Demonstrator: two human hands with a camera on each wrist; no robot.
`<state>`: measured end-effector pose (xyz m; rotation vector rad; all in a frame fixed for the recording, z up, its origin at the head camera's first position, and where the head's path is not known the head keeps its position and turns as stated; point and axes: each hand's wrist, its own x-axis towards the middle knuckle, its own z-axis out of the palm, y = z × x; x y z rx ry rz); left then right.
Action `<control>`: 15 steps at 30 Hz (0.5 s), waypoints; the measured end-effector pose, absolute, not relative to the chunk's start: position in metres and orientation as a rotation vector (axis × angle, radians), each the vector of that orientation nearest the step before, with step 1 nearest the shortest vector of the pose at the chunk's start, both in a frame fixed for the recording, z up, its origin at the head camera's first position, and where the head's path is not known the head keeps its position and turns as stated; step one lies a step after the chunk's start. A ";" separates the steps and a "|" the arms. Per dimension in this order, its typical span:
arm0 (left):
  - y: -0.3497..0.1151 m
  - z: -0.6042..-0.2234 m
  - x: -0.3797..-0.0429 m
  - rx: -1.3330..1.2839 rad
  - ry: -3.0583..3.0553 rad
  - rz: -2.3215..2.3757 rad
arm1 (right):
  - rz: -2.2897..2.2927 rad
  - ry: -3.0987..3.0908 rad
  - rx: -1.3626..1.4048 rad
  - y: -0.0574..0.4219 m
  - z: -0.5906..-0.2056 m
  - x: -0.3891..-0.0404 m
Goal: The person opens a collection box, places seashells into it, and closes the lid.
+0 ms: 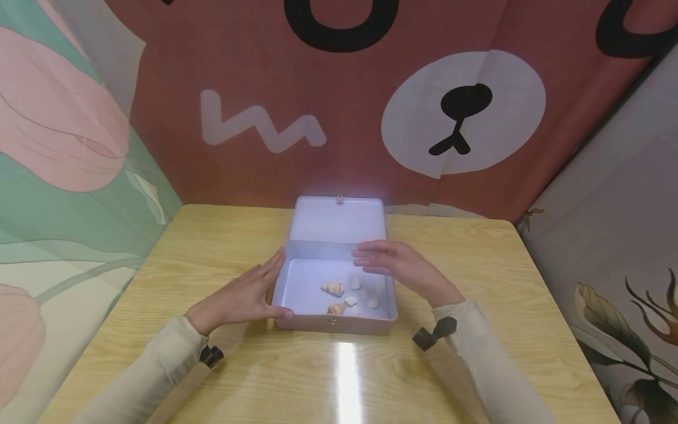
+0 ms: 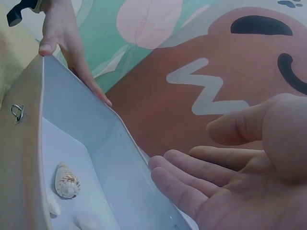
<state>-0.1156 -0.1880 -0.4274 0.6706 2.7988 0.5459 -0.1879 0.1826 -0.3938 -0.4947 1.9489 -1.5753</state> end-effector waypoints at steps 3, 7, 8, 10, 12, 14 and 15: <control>-0.188 -0.427 -0.116 0.677 2.792 0.549 | -1.579 1.969 -0.445 0.186 -0.394 -0.188; -0.187 -0.426 -0.116 0.681 2.790 0.557 | -1.557 2.029 -0.400 0.191 -0.397 -0.189; -0.187 -0.426 -0.116 0.678 2.791 0.557 | -1.555 2.047 -0.386 0.192 -0.398 -0.190; -0.187 -0.426 -0.116 0.669 2.787 0.558 | -1.545 2.084 -0.369 0.194 -0.401 -0.190; -0.187 -0.427 -0.116 0.661 2.783 0.562 | -1.540 2.120 -0.346 0.196 -0.403 -0.190; -0.188 -0.427 -0.116 0.659 2.780 0.566 | -1.547 2.137 -0.332 0.199 -0.405 -0.190; -0.188 -0.428 -0.116 0.659 2.778 0.571 | -1.548 2.148 -0.329 0.200 -0.405 -0.190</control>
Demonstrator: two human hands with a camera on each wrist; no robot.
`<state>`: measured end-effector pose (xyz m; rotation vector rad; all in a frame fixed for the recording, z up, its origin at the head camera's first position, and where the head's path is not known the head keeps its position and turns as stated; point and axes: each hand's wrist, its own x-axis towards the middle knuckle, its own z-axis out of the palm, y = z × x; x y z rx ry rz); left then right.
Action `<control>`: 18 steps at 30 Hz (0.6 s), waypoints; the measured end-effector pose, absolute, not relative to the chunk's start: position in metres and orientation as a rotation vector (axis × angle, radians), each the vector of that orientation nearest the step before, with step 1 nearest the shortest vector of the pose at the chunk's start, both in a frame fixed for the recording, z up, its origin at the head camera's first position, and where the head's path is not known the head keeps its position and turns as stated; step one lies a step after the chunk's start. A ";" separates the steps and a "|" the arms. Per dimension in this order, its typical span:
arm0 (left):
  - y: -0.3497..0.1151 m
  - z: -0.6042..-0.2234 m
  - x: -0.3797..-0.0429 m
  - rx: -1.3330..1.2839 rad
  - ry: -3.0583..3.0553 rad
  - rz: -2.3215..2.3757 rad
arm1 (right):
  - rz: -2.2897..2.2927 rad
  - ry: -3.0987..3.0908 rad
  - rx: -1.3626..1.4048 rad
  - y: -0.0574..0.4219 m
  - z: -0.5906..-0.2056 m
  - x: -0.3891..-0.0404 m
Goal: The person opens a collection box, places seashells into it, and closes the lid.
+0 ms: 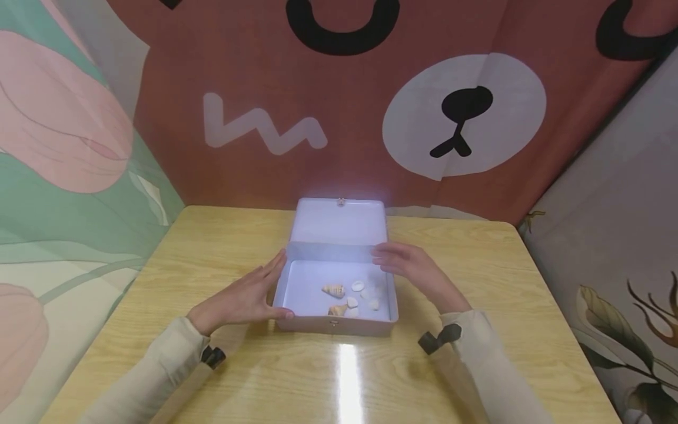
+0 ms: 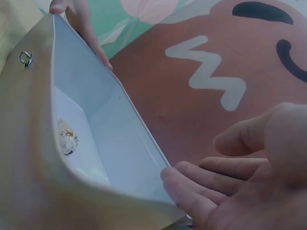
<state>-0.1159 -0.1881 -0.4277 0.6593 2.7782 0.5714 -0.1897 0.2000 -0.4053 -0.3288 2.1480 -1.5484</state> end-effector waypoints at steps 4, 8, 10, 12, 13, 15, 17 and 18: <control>-0.188 -0.429 -0.116 0.657 2.778 0.583 | -1.579 2.185 -0.313 0.207 -0.408 -0.188; -0.188 -0.429 -0.115 0.655 2.774 0.591 | -1.606 2.238 -0.299 0.213 -0.412 -0.187; -0.188 -0.430 -0.115 0.657 2.773 0.599 | -1.629 2.255 -0.294 0.215 -0.413 -0.186; -0.188 -0.431 -0.115 0.646 2.771 0.608 | -1.659 2.265 -0.285 0.216 -0.414 -0.186; -0.189 -0.432 -0.115 0.639 2.769 0.616 | -1.662 2.278 -0.276 0.217 -0.415 -0.185; -0.190 -0.434 -0.115 0.624 2.774 0.642 | -1.667 2.299 -0.250 0.218 -0.416 -0.185; -0.190 -0.436 -0.115 0.618 2.786 0.687 | -1.654 2.316 -0.223 0.218 -0.417 -0.185; -0.190 -0.437 -0.115 0.620 2.793 0.713 | -1.646 2.318 -0.209 0.217 -0.418 -0.185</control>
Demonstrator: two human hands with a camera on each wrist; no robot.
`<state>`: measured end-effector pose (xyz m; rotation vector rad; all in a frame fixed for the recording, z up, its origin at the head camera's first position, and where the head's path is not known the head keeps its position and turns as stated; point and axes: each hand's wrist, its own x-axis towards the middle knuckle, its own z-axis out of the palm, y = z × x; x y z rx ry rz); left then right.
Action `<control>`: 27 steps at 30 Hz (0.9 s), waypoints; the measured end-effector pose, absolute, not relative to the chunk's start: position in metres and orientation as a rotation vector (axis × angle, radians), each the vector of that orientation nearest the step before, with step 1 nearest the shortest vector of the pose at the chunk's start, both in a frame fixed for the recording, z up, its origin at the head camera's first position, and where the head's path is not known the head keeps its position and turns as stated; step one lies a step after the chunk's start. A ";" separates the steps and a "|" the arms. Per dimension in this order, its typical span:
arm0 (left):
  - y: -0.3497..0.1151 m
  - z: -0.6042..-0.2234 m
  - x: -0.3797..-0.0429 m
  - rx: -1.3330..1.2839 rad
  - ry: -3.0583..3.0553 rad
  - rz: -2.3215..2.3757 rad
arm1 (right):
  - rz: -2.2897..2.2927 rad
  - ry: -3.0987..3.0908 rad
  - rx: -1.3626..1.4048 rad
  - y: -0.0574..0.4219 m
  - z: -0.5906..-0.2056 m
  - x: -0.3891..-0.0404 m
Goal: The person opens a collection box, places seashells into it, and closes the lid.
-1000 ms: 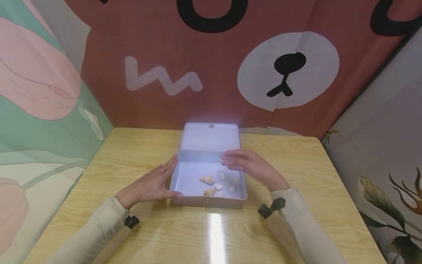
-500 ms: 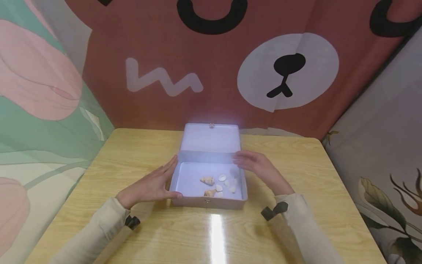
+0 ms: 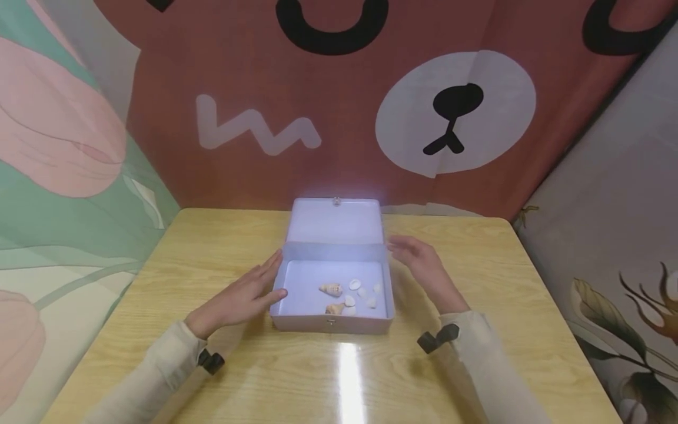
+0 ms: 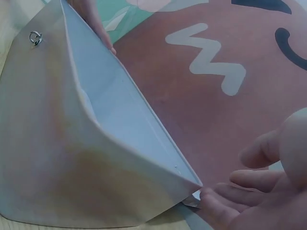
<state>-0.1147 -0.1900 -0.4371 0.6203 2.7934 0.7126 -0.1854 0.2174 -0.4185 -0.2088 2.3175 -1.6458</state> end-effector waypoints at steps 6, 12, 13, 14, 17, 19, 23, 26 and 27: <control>-0.189 -0.441 -0.118 0.580 2.794 0.871 | -1.593 2.321 -0.181 0.209 -0.427 -0.189; -0.186 -0.443 -0.130 0.498 2.700 1.048 | -1.520 2.347 -0.109 0.197 -0.428 -0.189; -0.185 -0.444 -0.133 0.473 2.676 1.094 | -1.511 2.356 -0.109 0.194 -0.428 -0.189; -0.184 -0.444 -0.135 0.448 2.658 1.131 | -1.509 2.361 -0.108 0.192 -0.428 -0.190; -0.182 -0.447 -0.144 0.390 2.604 1.239 | -1.511 2.368 -0.108 0.185 -0.426 -0.190; -0.180 -0.449 -0.149 0.349 2.588 1.282 | -1.513 2.371 -0.104 0.181 -0.425 -0.191; -0.176 -0.455 -0.160 0.268 2.554 1.368 | -1.497 2.369 -0.057 0.177 -0.424 -0.194; -0.173 -0.459 -0.170 0.209 2.515 1.444 | -1.491 2.351 -0.019 0.175 -0.426 -0.197; -0.172 -0.461 -0.173 0.193 2.502 1.468 | -1.492 2.344 -0.007 0.174 -0.427 -0.199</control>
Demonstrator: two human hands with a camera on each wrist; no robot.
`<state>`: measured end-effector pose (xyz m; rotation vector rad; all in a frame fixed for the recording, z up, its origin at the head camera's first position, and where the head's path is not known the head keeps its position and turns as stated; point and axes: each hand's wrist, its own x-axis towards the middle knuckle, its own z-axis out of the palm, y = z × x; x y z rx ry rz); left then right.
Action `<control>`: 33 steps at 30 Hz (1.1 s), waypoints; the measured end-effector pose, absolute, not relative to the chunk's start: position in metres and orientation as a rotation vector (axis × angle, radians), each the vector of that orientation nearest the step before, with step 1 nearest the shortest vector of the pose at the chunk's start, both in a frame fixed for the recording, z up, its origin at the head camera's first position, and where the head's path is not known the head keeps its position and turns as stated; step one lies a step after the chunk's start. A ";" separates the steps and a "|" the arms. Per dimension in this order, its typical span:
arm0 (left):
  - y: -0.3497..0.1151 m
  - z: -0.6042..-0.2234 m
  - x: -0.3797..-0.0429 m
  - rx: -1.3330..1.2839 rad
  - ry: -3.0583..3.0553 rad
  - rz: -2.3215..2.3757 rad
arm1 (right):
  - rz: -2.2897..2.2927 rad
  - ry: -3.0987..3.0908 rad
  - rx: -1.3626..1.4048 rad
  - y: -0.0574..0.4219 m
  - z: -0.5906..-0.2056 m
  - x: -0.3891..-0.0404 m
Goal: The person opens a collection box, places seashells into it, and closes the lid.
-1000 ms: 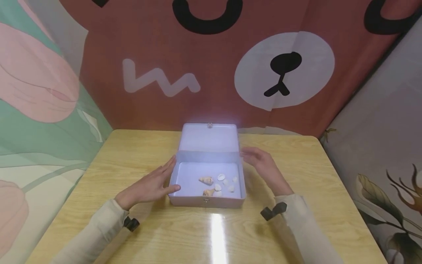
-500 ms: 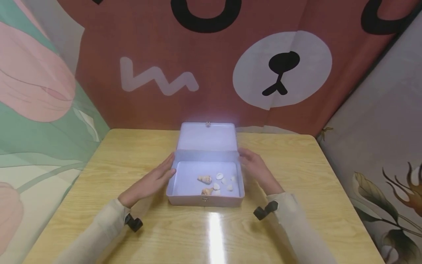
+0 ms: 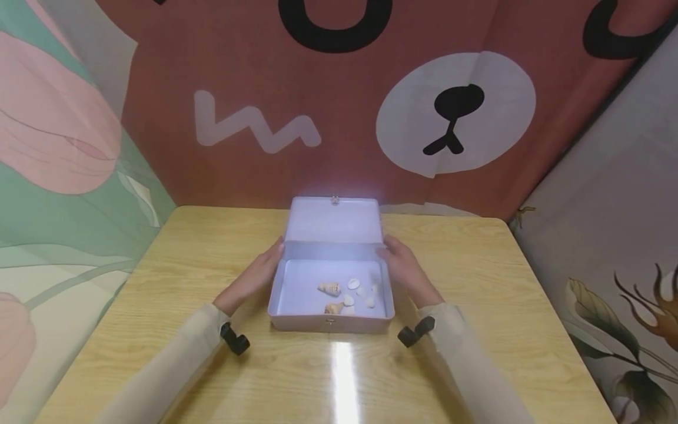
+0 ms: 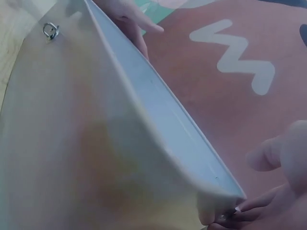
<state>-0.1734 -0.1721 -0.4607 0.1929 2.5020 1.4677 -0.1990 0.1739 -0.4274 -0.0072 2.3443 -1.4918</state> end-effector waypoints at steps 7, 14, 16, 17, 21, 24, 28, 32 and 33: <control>-0.168 -0.463 -0.191 0.125 2.439 1.583 | -1.524 2.311 0.052 0.171 -0.439 -0.212; -0.169 -0.466 -0.197 0.057 2.404 1.588 | -1.485 2.317 0.111 0.173 -0.453 -0.221; -0.169 -0.465 -0.197 0.042 2.402 1.597 | -1.483 2.334 0.105 0.173 -0.457 -0.223; -0.170 -0.465 -0.197 0.040 2.400 1.604 | -1.487 2.346 0.097 0.174 -0.458 -0.223; -0.172 -0.463 -0.197 0.044 2.386 1.630 | -1.528 2.383 0.070 0.174 -0.461 -0.222; -0.173 -0.463 -0.197 0.061 2.371 1.650 | -1.538 2.413 0.053 0.173 -0.464 -0.222; -0.174 -0.464 -0.199 0.085 2.376 1.672 | -1.556 2.427 0.045 0.171 -0.467 -0.222; -0.174 -0.464 -0.201 0.082 2.391 1.673 | -1.571 2.452 0.060 0.171 -0.468 -0.223; -0.173 -0.463 -0.201 0.082 2.393 1.674 | -1.572 2.460 0.064 0.171 -0.468 -0.223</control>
